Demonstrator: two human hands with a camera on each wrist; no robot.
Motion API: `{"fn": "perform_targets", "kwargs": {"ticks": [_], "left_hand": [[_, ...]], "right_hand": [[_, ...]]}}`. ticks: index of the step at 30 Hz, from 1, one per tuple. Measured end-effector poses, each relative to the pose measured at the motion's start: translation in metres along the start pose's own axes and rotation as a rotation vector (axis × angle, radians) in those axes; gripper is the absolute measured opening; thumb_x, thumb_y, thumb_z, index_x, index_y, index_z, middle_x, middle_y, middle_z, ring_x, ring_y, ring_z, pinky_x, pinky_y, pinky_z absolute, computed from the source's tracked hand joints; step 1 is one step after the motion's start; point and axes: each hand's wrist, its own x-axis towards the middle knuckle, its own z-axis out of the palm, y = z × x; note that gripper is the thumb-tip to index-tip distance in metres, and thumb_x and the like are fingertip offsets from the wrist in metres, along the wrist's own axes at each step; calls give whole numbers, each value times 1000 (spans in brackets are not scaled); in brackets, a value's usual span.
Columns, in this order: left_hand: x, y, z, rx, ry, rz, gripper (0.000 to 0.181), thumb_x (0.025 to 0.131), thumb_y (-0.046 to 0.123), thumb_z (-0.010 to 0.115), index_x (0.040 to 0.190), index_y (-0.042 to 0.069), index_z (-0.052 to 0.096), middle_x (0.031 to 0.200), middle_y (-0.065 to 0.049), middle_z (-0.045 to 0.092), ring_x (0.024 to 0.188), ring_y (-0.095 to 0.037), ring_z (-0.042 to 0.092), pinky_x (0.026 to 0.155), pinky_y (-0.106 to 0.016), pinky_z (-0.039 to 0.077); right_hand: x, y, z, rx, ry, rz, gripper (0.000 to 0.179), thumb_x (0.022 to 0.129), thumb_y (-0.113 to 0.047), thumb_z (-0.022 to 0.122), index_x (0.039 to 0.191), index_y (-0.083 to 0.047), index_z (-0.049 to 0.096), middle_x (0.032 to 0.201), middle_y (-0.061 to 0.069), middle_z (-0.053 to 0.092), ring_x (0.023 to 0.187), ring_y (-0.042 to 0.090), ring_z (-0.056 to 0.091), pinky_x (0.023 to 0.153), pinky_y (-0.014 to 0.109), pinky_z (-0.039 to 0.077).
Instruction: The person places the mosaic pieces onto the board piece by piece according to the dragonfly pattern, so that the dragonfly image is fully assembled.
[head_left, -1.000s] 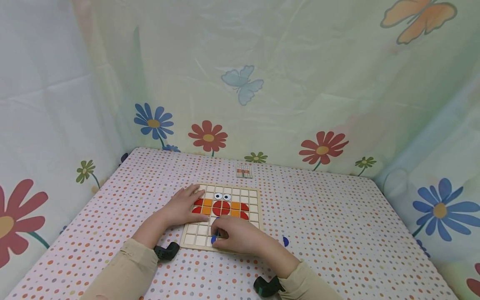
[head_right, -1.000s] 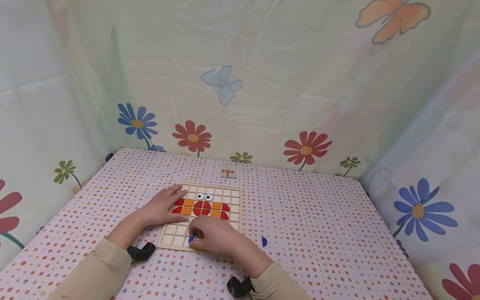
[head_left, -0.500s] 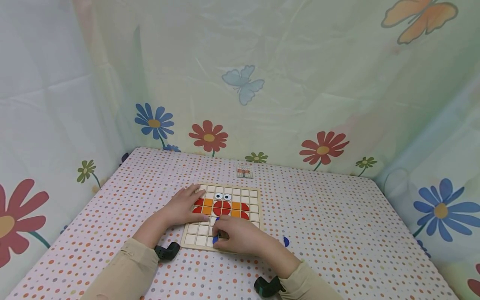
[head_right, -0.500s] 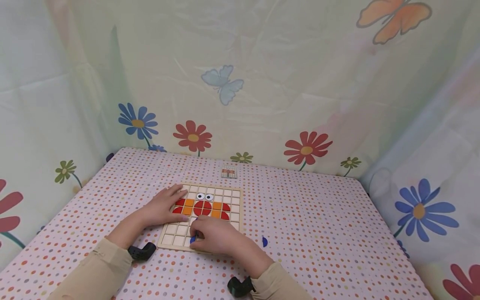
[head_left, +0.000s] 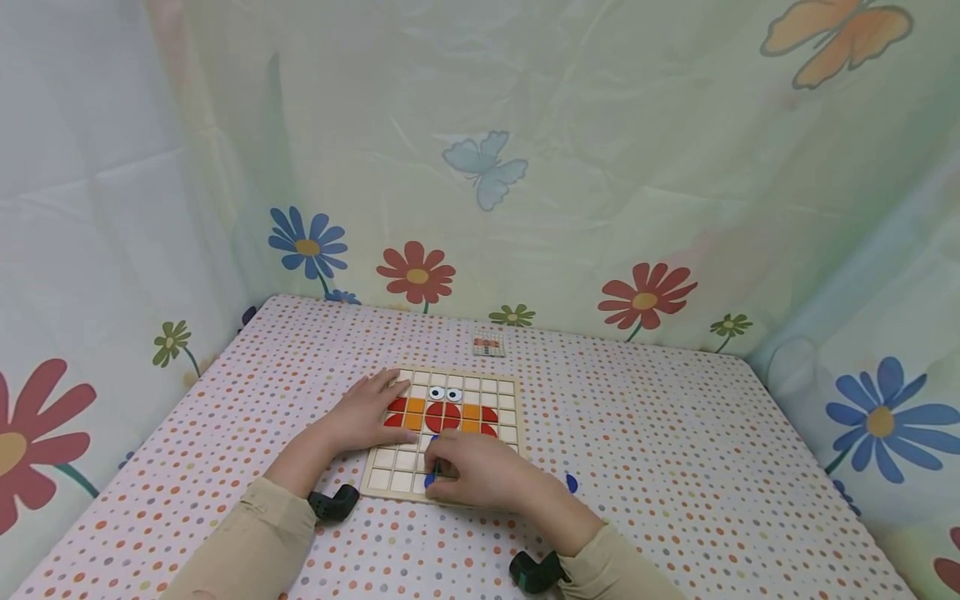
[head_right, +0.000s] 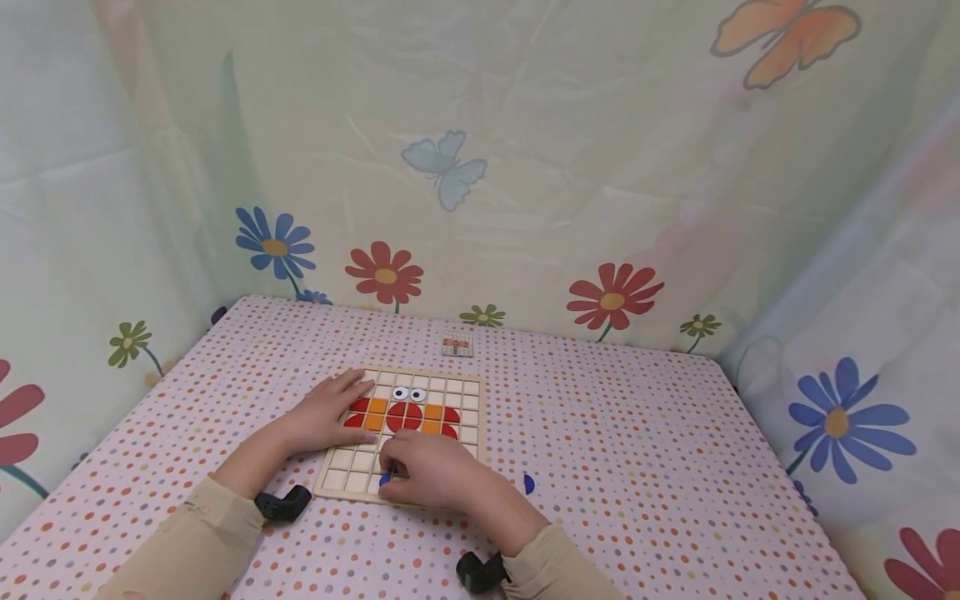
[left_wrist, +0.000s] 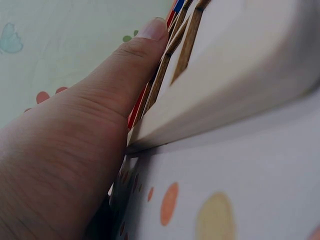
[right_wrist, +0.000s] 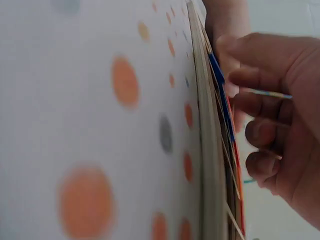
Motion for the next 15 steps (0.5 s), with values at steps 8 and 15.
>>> {"fn": "perform_targets", "kwargs": {"ticks": [8,15], "left_hand": [[0,1,-1,-9,-4,-10,101,76,74,66,154,17,37,164,-9,22,152,-35,18,125,-55,14],[0,-1,0,15,-5,-1,101,77,74,66,155,16,36,164,-10,22,152,-35,19,125,-53,15]], "right_hand": [[-20,14,-27,28,60,68,15,92,-36,70,99,-24,68,95,-13,61,81,6,56,71,22,49],[-61,47,-44,97,101,110,16,92,-32,70,104,-21,68,94,-10,61,75,10,53,62,21,45]]}}
